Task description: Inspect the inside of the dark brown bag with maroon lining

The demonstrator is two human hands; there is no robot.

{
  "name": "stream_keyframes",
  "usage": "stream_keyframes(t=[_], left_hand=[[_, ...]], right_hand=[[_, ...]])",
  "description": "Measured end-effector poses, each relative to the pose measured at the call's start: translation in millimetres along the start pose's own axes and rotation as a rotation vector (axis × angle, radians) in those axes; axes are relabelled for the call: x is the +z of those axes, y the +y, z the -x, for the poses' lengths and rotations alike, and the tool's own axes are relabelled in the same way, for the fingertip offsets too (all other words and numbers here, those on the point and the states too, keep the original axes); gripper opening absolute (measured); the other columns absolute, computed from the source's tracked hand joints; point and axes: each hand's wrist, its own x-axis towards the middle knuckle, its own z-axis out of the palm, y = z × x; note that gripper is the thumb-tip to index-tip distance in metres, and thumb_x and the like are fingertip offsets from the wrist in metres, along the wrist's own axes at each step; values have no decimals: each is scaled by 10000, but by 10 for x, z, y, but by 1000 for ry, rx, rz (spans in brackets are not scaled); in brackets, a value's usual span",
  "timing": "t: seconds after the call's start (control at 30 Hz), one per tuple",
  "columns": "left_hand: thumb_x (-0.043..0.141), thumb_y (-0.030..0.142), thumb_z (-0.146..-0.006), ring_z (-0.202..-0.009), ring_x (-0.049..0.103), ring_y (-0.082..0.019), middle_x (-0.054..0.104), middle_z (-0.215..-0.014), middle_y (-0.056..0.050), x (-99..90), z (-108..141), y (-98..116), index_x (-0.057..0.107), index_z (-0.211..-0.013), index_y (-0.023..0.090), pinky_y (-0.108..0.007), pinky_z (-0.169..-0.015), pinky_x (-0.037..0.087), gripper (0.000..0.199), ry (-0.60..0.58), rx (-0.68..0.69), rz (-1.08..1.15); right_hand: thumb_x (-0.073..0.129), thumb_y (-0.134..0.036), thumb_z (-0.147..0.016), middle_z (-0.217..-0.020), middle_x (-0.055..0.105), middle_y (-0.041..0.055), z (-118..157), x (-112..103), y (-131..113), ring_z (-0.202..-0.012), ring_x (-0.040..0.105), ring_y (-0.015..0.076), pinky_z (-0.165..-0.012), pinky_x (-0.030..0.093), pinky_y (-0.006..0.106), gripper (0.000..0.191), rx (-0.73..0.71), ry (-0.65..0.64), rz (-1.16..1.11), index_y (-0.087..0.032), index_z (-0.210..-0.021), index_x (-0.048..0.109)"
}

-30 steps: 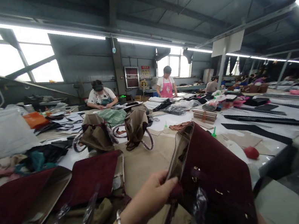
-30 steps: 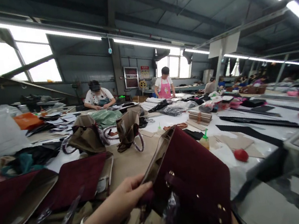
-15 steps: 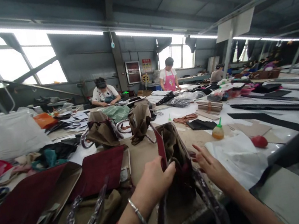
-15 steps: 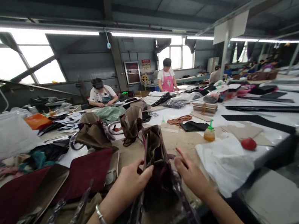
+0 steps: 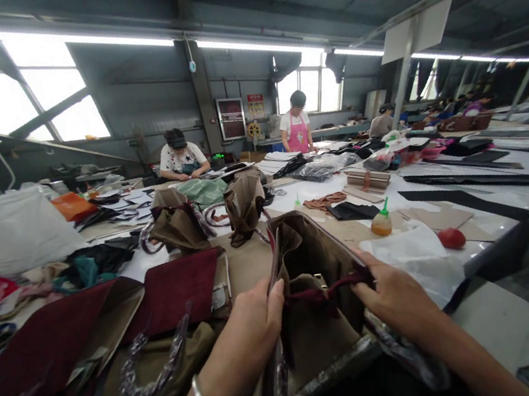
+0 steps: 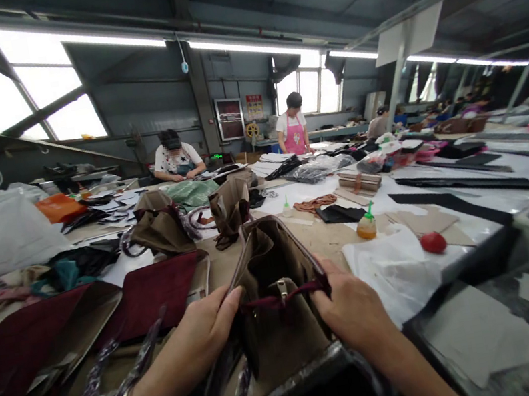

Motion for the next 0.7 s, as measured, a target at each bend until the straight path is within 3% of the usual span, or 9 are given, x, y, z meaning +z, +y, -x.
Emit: stream_keyframes(t=[0.13, 0.3, 0.4, 0.47, 0.57, 0.7], left_hand=[[308, 348, -837, -757, 590, -173, 631, -821, -34, 39, 265, 50, 525, -905, 221, -231, -662, 404, 260, -78, 1, 53], [369, 301, -815, -1020, 515, -170, 509, -1175, -26, 122, 284, 75, 267, -1247, 273, -260, -854, 409, 445, 64, 112, -28], [418, 271, -792, -1156, 392, -162, 405, -1275, -4, 120, 217, 54, 231, -1273, 294, -295, -974, 330, 517, 154, 250, -159], [415, 265, -793, -1195, 337, -154, 363, -1304, -3, 119, 193, 36, 275, -1259, 288, -298, -1004, 298, 487, 149, 306, -202], [417, 299, -798, -1201, 331, -155, 351, -1313, -9, 108, 191, 36, 336, -1235, 282, -300, -1006, 302, 445, 86, 296, -202], [482, 400, -757, -1184, 360, -191, 372, -1304, -26, 33, 154, 121, 392, -1209, 281, -326, -990, 325, 476, 2, 257, -178]], right_hand=[[387, -221, -733, -1091, 552, 93, 148, -56, 191, -957, 534, 259, -782, 421, 350, 493, 3, 16, 8, -184, -1225, 367], [363, -189, -705, -1252, 414, 64, 197, 23, 260, -1144, 385, 203, -951, 317, 356, 568, -64, 33, -154, -200, -1266, 273], [386, -224, -720, -1323, 329, 51, 186, -37, 311, -1208, 293, 182, -1014, 236, 352, 608, -95, -54, -184, -186, -1306, 232], [433, -284, -729, -1329, 322, 66, 205, -122, 350, -1215, 280, 198, -1022, 218, 364, 621, -102, -116, -181, -162, -1310, 251], [481, -384, -735, -1329, 322, 85, 260, -240, 359, -1210, 288, 232, -1017, 223, 390, 643, -104, -145, -190, -151, -1304, 289], [428, -487, -770, -1303, 363, 104, 252, -261, 233, -1181, 338, 243, -977, 293, 389, 656, -62, -92, -198, -143, -1310, 284]])
